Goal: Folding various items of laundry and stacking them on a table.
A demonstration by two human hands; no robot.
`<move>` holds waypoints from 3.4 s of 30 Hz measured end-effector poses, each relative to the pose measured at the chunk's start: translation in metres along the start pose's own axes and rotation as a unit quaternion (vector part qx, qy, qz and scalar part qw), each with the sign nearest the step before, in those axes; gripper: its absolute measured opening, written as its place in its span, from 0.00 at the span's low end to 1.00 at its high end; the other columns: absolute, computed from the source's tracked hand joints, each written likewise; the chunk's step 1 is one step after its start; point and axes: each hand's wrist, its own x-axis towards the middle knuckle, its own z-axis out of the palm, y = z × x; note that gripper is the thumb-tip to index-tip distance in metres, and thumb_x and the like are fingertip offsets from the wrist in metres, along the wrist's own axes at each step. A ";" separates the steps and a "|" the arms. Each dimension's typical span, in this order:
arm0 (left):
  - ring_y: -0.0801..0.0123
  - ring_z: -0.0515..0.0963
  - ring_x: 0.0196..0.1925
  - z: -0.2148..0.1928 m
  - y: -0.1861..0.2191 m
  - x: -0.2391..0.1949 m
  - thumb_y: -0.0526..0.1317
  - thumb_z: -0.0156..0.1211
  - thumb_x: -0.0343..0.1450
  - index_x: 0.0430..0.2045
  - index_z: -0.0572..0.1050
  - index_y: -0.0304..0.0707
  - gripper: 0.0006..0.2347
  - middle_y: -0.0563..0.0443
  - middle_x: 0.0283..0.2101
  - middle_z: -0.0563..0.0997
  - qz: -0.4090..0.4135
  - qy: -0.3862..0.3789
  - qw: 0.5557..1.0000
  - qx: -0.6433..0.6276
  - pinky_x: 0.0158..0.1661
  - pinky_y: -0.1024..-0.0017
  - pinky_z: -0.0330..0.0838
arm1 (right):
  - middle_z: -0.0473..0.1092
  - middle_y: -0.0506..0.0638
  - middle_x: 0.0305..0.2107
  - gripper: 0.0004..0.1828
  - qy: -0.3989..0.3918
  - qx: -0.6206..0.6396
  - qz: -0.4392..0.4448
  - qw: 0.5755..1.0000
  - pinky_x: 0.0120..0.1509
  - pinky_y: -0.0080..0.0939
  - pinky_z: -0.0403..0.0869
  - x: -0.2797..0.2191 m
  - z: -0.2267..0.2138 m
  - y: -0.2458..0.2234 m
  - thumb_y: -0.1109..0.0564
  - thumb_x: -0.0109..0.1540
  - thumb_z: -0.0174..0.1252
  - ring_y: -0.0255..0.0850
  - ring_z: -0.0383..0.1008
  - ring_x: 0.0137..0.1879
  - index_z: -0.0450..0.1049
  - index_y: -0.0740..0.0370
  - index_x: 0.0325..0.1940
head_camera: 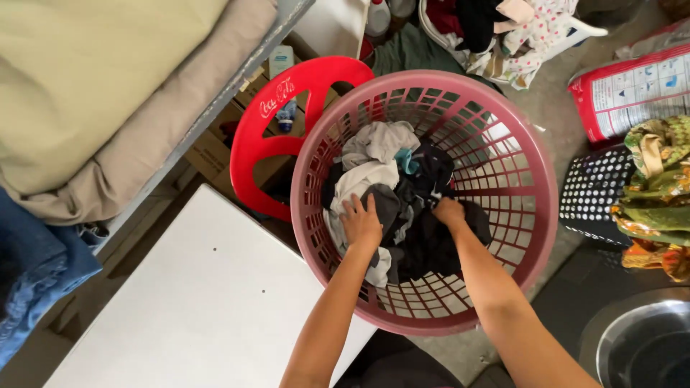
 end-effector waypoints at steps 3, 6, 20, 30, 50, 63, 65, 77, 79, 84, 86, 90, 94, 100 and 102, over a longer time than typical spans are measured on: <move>0.32 0.45 0.76 -0.001 -0.004 0.001 0.46 0.66 0.71 0.73 0.52 0.45 0.36 0.30 0.75 0.48 -0.012 0.064 0.997 0.043 0.69 0.39 0.48 | 0.74 0.58 0.56 0.37 -0.100 0.158 -0.067 0.980 0.66 0.50 0.69 -0.076 -0.047 -0.019 0.36 0.58 0.66 0.52 0.73 0.63 0.74 0.61 0.63; 0.37 0.51 0.76 -0.025 0.011 -0.019 0.43 0.69 0.69 0.70 0.58 0.45 0.34 0.32 0.73 0.54 0.035 0.117 0.992 -0.043 0.70 0.46 0.51 | 0.74 0.53 0.55 0.36 -0.154 0.344 -0.124 0.918 0.66 0.45 0.66 -0.186 -0.164 -0.071 0.39 0.58 0.66 0.43 0.72 0.61 0.72 0.63 0.63; 0.45 0.80 0.55 -0.125 -0.052 -0.129 0.33 0.66 0.62 0.54 0.75 0.35 0.24 0.34 0.50 0.82 0.218 0.197 0.928 -0.229 0.54 0.60 0.72 | 0.75 0.50 0.53 0.30 0.108 0.465 -0.405 0.780 0.67 0.36 0.66 -0.335 -0.297 -0.045 0.40 0.75 0.47 0.36 0.71 0.60 0.73 0.70 0.63; 0.46 0.79 0.52 -0.086 0.011 -0.185 0.49 0.74 0.61 0.62 0.64 0.40 0.35 0.36 0.55 0.74 0.259 0.160 0.914 -0.268 0.50 0.57 0.73 | 0.74 0.53 0.32 0.25 -0.032 0.792 -0.353 0.497 0.39 0.44 0.71 -0.346 -0.259 -0.095 0.37 0.73 0.51 0.44 0.74 0.35 0.73 0.61 0.56; 0.50 0.83 0.48 0.017 -0.086 -0.241 0.52 0.64 0.67 0.50 0.79 0.45 0.20 0.40 0.42 0.85 0.209 0.110 0.953 -0.190 0.49 0.58 0.76 | 0.72 0.68 0.39 0.15 0.283 0.326 -0.386 0.815 0.49 0.56 0.72 -0.280 -0.094 -0.098 0.50 0.69 0.52 0.62 0.75 0.44 0.68 0.66 0.48; 0.37 0.79 0.56 -0.017 0.025 -0.344 0.53 0.73 0.68 0.58 0.62 0.29 0.34 0.28 0.53 0.76 0.373 0.346 0.801 -0.315 0.54 0.55 0.73 | 0.72 0.49 0.53 0.11 0.174 0.647 -0.531 0.519 0.68 0.40 0.70 -0.614 -0.154 -0.074 0.60 0.74 0.59 0.36 0.71 0.59 0.73 0.66 0.60; 0.39 0.79 0.52 -0.031 0.045 -0.343 0.51 0.74 0.67 0.54 0.64 0.29 0.31 0.29 0.50 0.78 0.347 0.368 0.808 -0.303 0.52 0.55 0.73 | 0.72 0.48 0.52 0.11 0.144 0.654 -0.554 0.495 0.68 0.39 0.70 -0.659 -0.162 -0.072 0.60 0.71 0.60 0.36 0.72 0.58 0.73 0.64 0.57; 0.65 0.80 0.43 -0.026 0.099 -0.435 0.54 0.68 0.69 0.49 0.74 0.31 0.25 0.50 0.42 0.82 0.513 -0.021 0.789 -0.336 0.46 0.64 0.78 | 0.62 0.43 0.39 0.08 0.435 0.429 -0.423 0.669 0.50 0.35 0.66 -0.597 -0.128 0.120 0.64 0.76 0.61 0.34 0.63 0.44 0.67 0.65 0.47; 0.59 0.81 0.38 -0.037 0.100 -0.440 0.57 0.68 0.72 0.38 0.86 0.19 0.27 0.40 0.34 0.80 0.248 -0.068 0.922 -0.291 0.46 0.66 0.77 | 0.59 0.42 0.35 0.09 0.429 0.559 -0.334 0.626 0.48 0.35 0.63 -0.535 -0.123 0.196 0.62 0.80 0.58 0.33 0.58 0.42 0.67 0.63 0.47; 0.61 0.85 0.38 -0.025 0.119 -0.377 0.51 0.65 0.66 0.38 0.80 0.30 0.19 0.44 0.36 0.85 0.299 0.050 0.886 -0.350 0.42 0.59 0.80 | 0.71 0.45 0.37 0.02 0.205 0.752 -0.269 0.565 0.50 0.40 0.74 -0.584 -0.137 0.301 0.60 0.69 0.58 0.37 0.72 0.43 0.71 0.59 0.45; 0.54 0.88 0.32 -0.006 0.136 -0.353 0.47 0.60 0.66 0.33 0.81 0.26 0.17 0.37 0.29 0.85 0.205 0.142 0.929 -0.273 0.39 0.56 0.83 | 0.75 0.46 0.37 0.05 0.127 0.772 -0.269 0.561 0.50 0.40 0.77 -0.569 -0.120 0.347 0.60 0.65 0.58 0.38 0.77 0.43 0.73 0.58 0.45; 0.45 0.84 0.34 0.025 0.174 -0.334 0.42 0.60 0.67 0.26 0.78 0.27 0.12 0.33 0.27 0.84 0.157 0.335 0.911 -0.182 0.44 0.54 0.77 | 0.74 0.51 0.37 0.13 0.307 0.501 -0.263 0.765 0.47 0.45 0.72 -0.533 -0.091 0.417 0.66 0.60 0.64 0.41 0.76 0.42 0.75 0.61 0.49; 0.37 0.81 0.30 0.034 0.202 -0.371 0.30 0.55 0.58 0.36 0.80 0.32 0.14 0.32 0.26 0.83 0.224 0.449 0.859 -0.103 0.33 0.47 0.71 | 0.77 0.57 0.30 0.09 0.569 0.211 -0.103 0.788 0.39 0.52 0.74 -0.540 -0.088 0.446 0.64 0.60 0.64 0.51 0.78 0.36 0.75 0.61 0.44; 0.53 0.86 0.26 0.040 0.209 -0.358 0.29 0.47 0.65 0.34 0.81 0.35 0.13 0.39 0.30 0.85 0.239 0.143 0.867 -0.413 0.27 0.63 0.80 | 0.76 0.57 0.28 0.16 0.377 0.535 -0.129 0.745 0.25 0.41 0.73 -0.519 -0.093 0.458 0.65 0.63 0.44 0.43 0.77 0.25 0.75 0.64 0.49; 0.55 0.87 0.30 0.045 0.194 -0.342 0.30 0.52 0.64 0.34 0.81 0.36 0.11 0.40 0.31 0.85 0.259 0.202 0.868 -0.372 0.30 0.65 0.81 | 0.76 0.57 0.27 0.16 0.328 0.579 -0.138 0.734 0.24 0.40 0.73 -0.520 -0.093 0.455 0.65 0.63 0.43 0.44 0.77 0.24 0.75 0.65 0.48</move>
